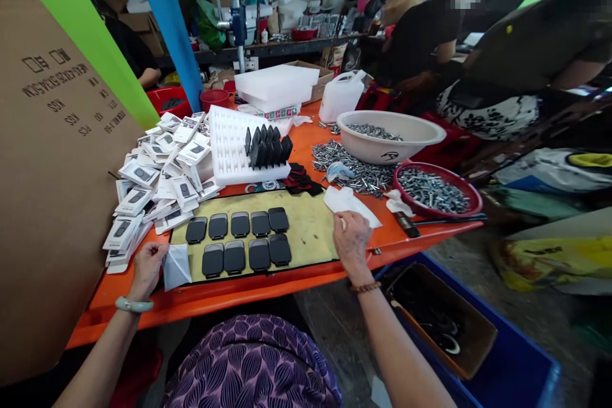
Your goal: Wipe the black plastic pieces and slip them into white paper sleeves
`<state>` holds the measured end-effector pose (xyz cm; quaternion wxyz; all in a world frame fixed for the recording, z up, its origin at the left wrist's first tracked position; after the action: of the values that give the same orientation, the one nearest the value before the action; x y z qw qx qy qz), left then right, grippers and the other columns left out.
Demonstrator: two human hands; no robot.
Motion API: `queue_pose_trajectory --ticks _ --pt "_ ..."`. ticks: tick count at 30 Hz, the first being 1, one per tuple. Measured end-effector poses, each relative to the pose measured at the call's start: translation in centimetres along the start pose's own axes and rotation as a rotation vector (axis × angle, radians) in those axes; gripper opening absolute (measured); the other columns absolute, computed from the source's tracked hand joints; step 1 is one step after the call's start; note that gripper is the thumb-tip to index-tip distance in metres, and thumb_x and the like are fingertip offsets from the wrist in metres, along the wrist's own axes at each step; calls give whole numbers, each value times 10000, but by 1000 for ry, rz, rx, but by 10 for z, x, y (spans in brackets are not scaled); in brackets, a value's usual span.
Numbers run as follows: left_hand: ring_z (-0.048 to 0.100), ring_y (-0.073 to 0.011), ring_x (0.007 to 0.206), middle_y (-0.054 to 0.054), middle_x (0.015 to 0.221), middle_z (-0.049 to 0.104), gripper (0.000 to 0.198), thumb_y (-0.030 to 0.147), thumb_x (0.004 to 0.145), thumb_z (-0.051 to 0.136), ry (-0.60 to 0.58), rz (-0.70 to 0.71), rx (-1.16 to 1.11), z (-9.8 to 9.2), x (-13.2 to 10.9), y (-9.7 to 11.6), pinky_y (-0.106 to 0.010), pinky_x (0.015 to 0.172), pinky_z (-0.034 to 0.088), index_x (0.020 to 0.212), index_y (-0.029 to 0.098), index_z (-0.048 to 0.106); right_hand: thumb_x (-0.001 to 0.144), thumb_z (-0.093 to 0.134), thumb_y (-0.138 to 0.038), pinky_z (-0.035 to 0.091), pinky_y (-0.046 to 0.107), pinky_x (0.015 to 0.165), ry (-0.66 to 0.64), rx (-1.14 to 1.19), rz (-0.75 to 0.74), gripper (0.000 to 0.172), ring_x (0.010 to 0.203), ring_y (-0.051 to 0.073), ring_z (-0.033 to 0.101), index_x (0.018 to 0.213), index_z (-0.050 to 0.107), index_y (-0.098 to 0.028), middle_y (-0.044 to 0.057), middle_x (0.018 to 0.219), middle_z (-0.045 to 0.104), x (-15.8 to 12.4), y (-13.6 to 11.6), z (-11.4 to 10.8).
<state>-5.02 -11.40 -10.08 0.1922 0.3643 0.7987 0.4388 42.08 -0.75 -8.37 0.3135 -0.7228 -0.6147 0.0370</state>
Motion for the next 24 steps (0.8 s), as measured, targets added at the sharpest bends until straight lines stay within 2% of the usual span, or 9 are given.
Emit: queue_pose_trajectory --ticks 2,4,7,10,14,17,19,21,24 --pt "500 -159 574 22 572 530 211 393 649 596 -59 -40 128 3 4 -1 -260 548 380 642 193 530 883 423 -298 317 478 920 22 -162 44 320 1099 330 462 872 701 -141 175 1132 626 14 27 3" --pt "552 -197 655 -11 651 580 184 363 663 584 -82 -18 252 6 2 3 -286 605 413 719 189 563 892 415 -284 280 487 923 4 -245 19 330 1134 339 424 861 706 -131 181 1172 602 22 43 8" --pt "588 -268 857 -79 835 632 273 377 699 573 7 92 330 8 -7 14 -365 753 456 895 187 588 878 451 -279 252 487 897 -40 -232 -60 292 1137 343 386 856 698 -126 202 1173 578 28 56 15" --pt "564 -300 976 -109 956 644 311 409 727 561 53 177 284 7 -21 26 -417 854 450 954 198 589 830 516 -273 243 488 882 -25 -144 -31 211 1115 334 378 771 676 -148 191 1126 588 32 61 23" --pt "564 -286 1000 -110 1029 641 347 465 736 569 10 221 99 8 -43 43 -438 910 450 950 193 597 749 543 -236 274 513 892 33 -84 121 151 1084 326 417 659 634 -157 166 1081 617 37 64 31" --pt "582 -250 966 -105 1040 631 390 495 720 619 -112 160 -94 19 -64 57 -419 922 449 947 178 608 679 582 -252 320 524 907 72 11 248 118 1082 332 461 619 626 -160 156 1073 642 37 64 30" --pt "591 -222 926 -87 987 635 412 506 703 660 -249 83 -228 31 -80 68 -390 906 454 939 172 609 665 600 -274 341 519 929 138 68 245 120 1086 326 490 610 627 -171 146 1059 657 31 58 24" --pt "594 -203 887 -67 917 636 440 526 678 700 -403 -16 -349 45 -96 82 -361 880 460 919 168 610 685 606 -298 360 502 949 217 139 122 137 1062 304 530 614 632 -184 129 1022 672 16 40 16" --pt "591 -196 916 -73 942 641 504 577 670 716 -659 -175 -499 64 -120 105 -334 875 453 935 159 622 746 614 -314 386 477 966 253 282 -157 155 1023 272 577 644 643 -200 104 978 689 -23 -10 6"
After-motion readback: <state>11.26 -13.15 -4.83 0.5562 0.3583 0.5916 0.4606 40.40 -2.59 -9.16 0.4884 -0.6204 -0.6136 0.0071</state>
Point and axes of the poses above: each hand's wrist, its own x-axis towards the middle knuckle, its own z-axis out of the palm, y = z × x, the point moved 1 cm from there along x, towards the middle knuckle
